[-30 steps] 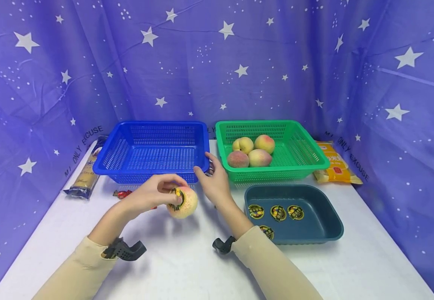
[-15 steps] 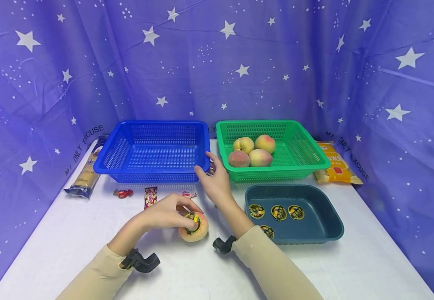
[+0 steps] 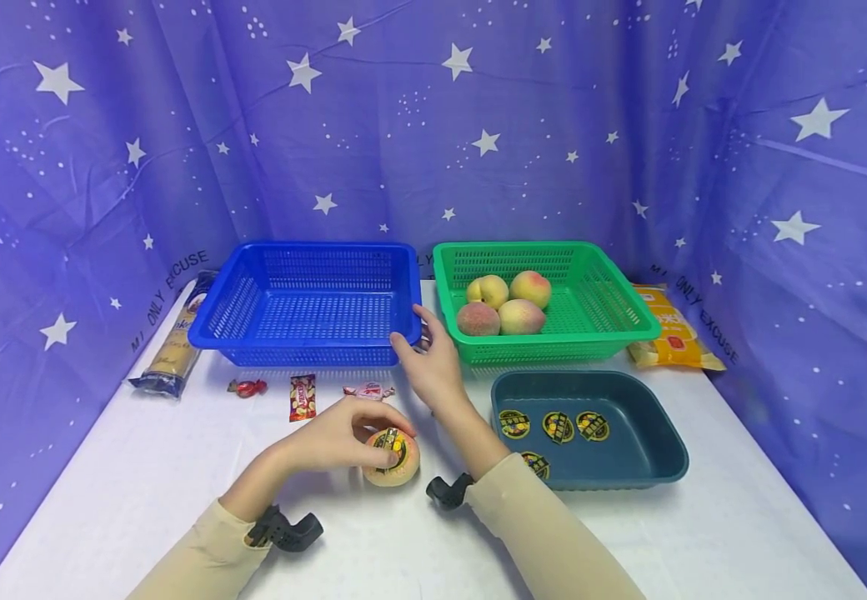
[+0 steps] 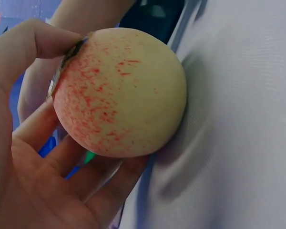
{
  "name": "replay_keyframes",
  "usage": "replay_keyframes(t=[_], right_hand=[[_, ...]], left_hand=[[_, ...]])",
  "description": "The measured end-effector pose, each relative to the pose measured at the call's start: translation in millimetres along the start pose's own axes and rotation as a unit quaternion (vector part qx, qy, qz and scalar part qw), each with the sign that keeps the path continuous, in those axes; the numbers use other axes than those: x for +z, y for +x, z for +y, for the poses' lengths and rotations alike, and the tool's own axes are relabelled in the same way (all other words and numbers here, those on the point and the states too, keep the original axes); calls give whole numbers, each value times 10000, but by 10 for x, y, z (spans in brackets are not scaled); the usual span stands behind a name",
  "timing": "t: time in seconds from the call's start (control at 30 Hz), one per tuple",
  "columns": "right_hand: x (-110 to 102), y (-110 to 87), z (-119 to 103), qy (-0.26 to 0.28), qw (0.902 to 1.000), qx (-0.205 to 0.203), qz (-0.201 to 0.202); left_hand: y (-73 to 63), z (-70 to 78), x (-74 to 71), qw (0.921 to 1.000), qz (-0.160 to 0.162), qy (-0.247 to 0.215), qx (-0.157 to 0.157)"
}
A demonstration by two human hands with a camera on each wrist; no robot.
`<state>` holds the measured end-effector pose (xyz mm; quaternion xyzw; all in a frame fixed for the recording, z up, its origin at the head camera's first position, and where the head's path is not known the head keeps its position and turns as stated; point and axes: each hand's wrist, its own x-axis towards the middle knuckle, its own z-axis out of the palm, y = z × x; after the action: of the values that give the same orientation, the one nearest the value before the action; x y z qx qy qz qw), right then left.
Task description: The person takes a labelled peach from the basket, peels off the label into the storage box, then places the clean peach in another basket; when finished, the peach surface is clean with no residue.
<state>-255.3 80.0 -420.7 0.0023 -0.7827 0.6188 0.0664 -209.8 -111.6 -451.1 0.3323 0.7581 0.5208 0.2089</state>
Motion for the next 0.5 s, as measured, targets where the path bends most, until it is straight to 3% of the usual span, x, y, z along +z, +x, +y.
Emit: replay_keyframes(t=[0.27,0.5], right_hand=[[-95,-91,-37,-126,9998,-34,-169],[-265,-322,-51,-478,9975,-70,-509]], left_hand=[[-43,-68,-16,9995,-243,-158,76],[-60,-127,-50,9967,-627,-348,371]])
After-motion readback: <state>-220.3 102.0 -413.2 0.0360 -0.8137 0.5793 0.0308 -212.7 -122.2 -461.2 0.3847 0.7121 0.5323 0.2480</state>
